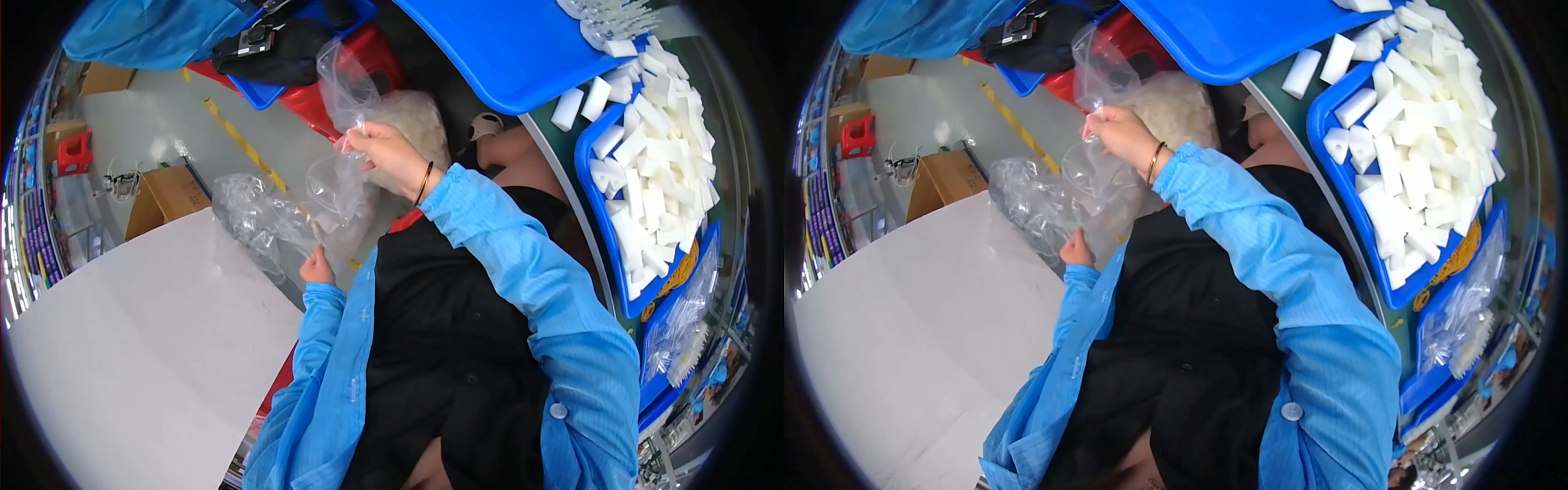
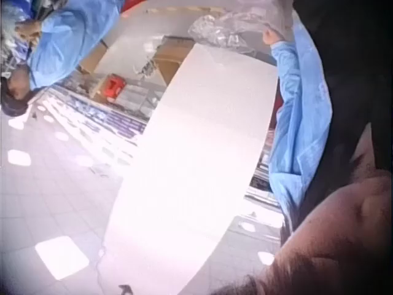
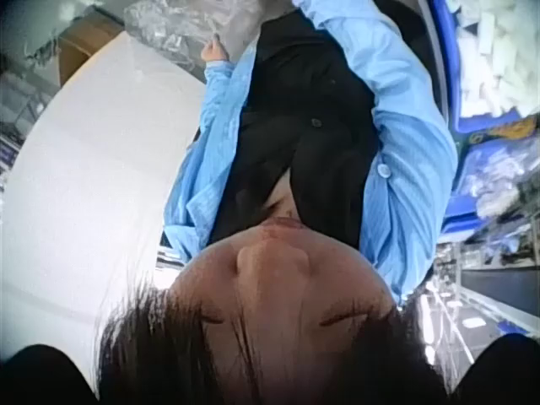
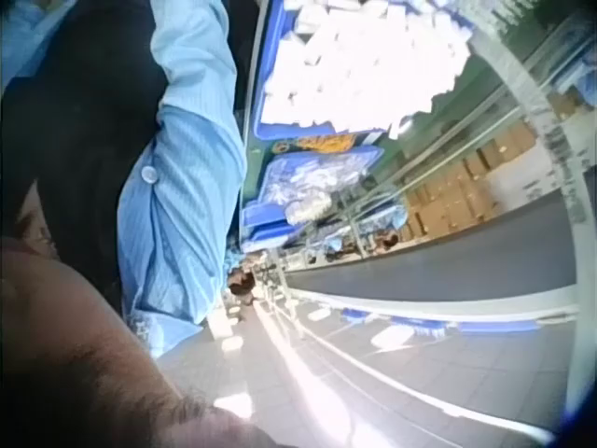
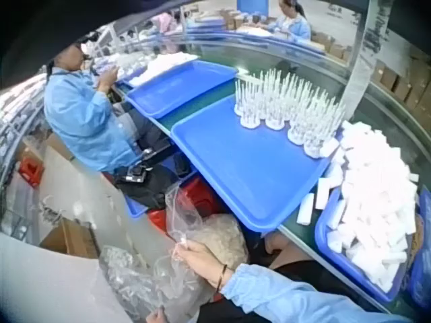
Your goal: The person pours foam pieces into a tray, attaches the foam pieces onto the prongs of a plastic base, slides clear plastic sleeves over them, and fastens the assembly with a rubber band before placing it into a tray.
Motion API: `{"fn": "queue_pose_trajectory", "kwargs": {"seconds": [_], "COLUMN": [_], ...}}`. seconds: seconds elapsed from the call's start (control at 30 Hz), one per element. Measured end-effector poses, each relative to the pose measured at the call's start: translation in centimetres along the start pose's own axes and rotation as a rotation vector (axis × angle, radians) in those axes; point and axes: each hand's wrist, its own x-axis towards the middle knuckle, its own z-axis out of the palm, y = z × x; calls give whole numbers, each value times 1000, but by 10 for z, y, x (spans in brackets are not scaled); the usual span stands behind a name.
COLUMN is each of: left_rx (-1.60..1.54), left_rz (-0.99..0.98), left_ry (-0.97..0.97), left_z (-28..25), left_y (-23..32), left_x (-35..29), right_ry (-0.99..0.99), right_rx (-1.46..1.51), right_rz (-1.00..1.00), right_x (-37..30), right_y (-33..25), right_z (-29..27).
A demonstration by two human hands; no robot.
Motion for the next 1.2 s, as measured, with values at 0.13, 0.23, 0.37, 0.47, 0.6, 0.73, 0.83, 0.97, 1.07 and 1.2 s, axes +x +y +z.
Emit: {"fn": "queue_pose_trajectory", "kwargs": {"seconds": [0.13, 0.23, 0.37, 0.47, 0.6, 0.73, 0.83, 0.97, 1.07, 1.2], "left_rx": [397, 93, 104, 79, 50, 17, -5, -32, -71, -532], "left_rz": [84, 115, 87, 118, 152, 169, 173, 98, -10, -159], "left_ry": [-285, -418, -538, -575, -630, -673, -690, -666, -678, -603], "left_z": [-13, -6, 0, 5, 17, 27, 41, 74, 79, 91], "left_y": [-18, -37, -25, -24, -26, -30, -16, 61, 99, 124], "left_x": [-44, -65, -77, -69, -54, -44, -48, -62, -63, -51], "right_ry": [-230, -444, -617, -737, -850, -679, -480, -212, 17, 250], "right_rx": [40, 8, -164, -184, -169, -89, -201, -813, -1248, -1163], "right_rz": [-97, -141, -158, -158, -190, -212, -122, -438, -524, -533], "right_x": [-18, -16, -14, -12, -7, 13, 33, 75, 77, 96], "right_y": [-9, -8, 4, 8, 31, 34, 11, -9, -33, -37], "right_z": [26, 46, 76, 101, 131, 121, 83, 46, 40, 22]}}
